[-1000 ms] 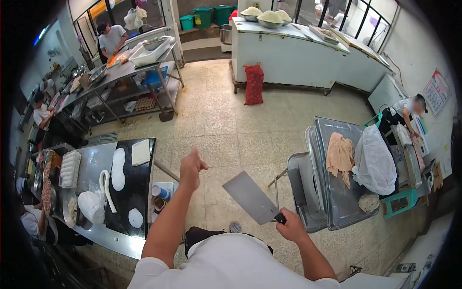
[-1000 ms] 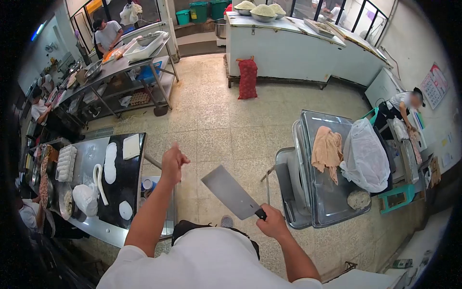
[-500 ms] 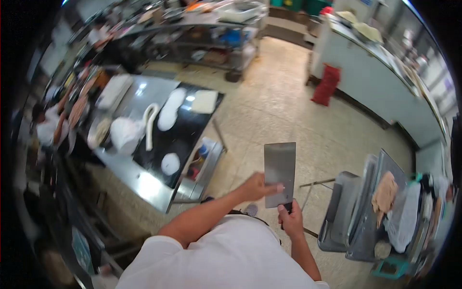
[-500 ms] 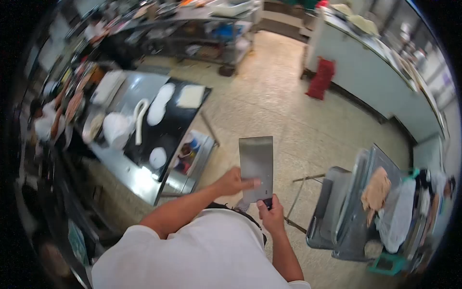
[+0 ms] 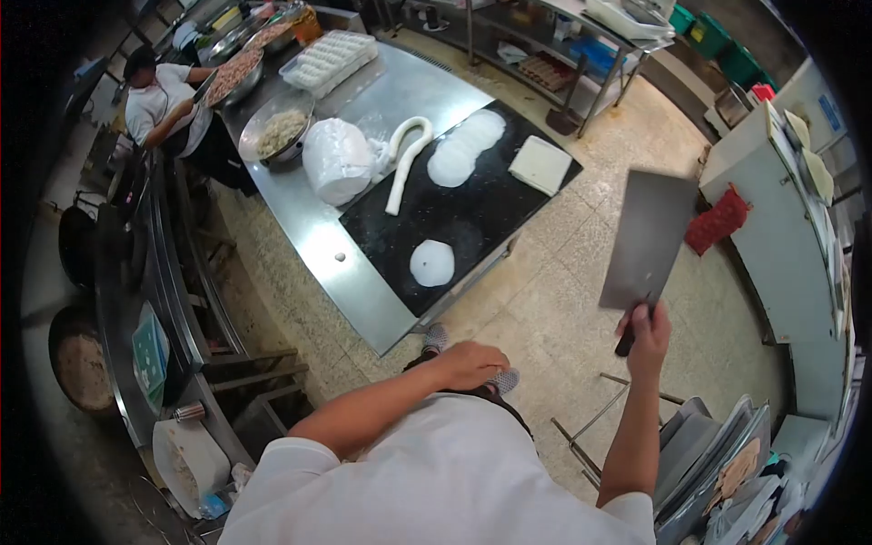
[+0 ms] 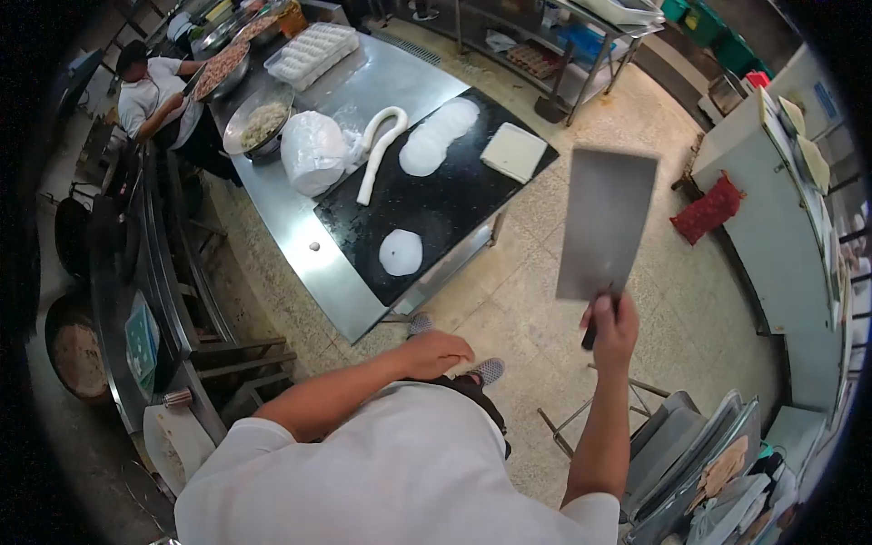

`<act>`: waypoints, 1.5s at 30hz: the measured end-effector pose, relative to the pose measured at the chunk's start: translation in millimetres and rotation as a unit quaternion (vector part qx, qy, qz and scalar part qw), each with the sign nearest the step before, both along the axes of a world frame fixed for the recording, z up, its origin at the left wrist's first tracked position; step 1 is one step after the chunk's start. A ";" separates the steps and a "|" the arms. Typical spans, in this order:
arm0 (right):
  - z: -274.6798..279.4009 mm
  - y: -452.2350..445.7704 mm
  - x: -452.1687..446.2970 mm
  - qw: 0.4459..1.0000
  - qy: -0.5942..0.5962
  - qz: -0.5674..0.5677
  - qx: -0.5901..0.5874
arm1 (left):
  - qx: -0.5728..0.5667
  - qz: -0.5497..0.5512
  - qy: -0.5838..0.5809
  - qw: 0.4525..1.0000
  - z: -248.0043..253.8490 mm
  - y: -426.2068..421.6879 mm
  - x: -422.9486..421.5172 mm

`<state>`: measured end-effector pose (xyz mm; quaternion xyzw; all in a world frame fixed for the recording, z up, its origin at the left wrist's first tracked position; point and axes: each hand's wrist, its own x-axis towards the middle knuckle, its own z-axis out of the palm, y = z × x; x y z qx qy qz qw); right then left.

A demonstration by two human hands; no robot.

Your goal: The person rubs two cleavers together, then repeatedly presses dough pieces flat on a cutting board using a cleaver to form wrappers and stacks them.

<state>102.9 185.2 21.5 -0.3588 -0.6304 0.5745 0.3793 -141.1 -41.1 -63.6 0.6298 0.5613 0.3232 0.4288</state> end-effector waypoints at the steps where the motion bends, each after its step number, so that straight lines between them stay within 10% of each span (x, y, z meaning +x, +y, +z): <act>1: 3.4 14.6 -23.1 0.999 0.031 0.012 0.004 | -0.006 0.004 -0.004 1.000 -3.6 -7.6 -6.8; 6: -40.1 76.3 -165.6 0.992 0.110 -0.006 -0.055 | -0.095 0.013 -0.035 0.995 -9.7 -31.3 -51.2; 10: -114.4 89.2 -221.0 0.933 -0.142 -0.049 -0.328 | -0.074 -0.051 -0.004 0.996 -16.2 -46.9 -77.8; 16: -60.8 40.7 -204.9 0.954 -0.130 -0.094 -0.252 | -0.133 -0.136 0.004 0.982 8.3 -37.2 -114.1; 18: -54.0 41.7 -192.4 0.964 -0.104 -0.093 -0.228 | 0.182 -0.026 0.060 0.981 2.6 -36.3 -101.6; 22: -50.6 63.6 -200.8 0.987 0.040 -0.077 -0.136 | 0.112 -0.124 0.022 0.986 -11.1 -12.1 -92.5; 28: -112.6 66.7 -213.5 0.921 -0.147 -0.093 -0.347 | 0.084 -0.073 -0.025 0.993 28.5 39.2 -114.2; 31: -110.1 20.5 -180.4 0.940 -0.216 -0.007 -0.265 | 0.094 -0.026 -0.028 0.995 16.4 76.3 -158.9; 33: -104.3 -27.8 -161.3 0.926 -0.285 0.079 -0.234 | 0.231 -0.038 0.207 0.950 31.0 99.8 -176.3; 37: -109.0 -108.1 -157.0 0.880 -0.331 0.249 -0.233 | 0.133 -0.163 0.398 0.893 -35.2 76.1 -164.9; 45: -134.8 7.1 -203.3 0.864 -0.301 0.331 -0.233 | 0.179 -0.101 0.382 0.901 -43.9 165.9 -190.6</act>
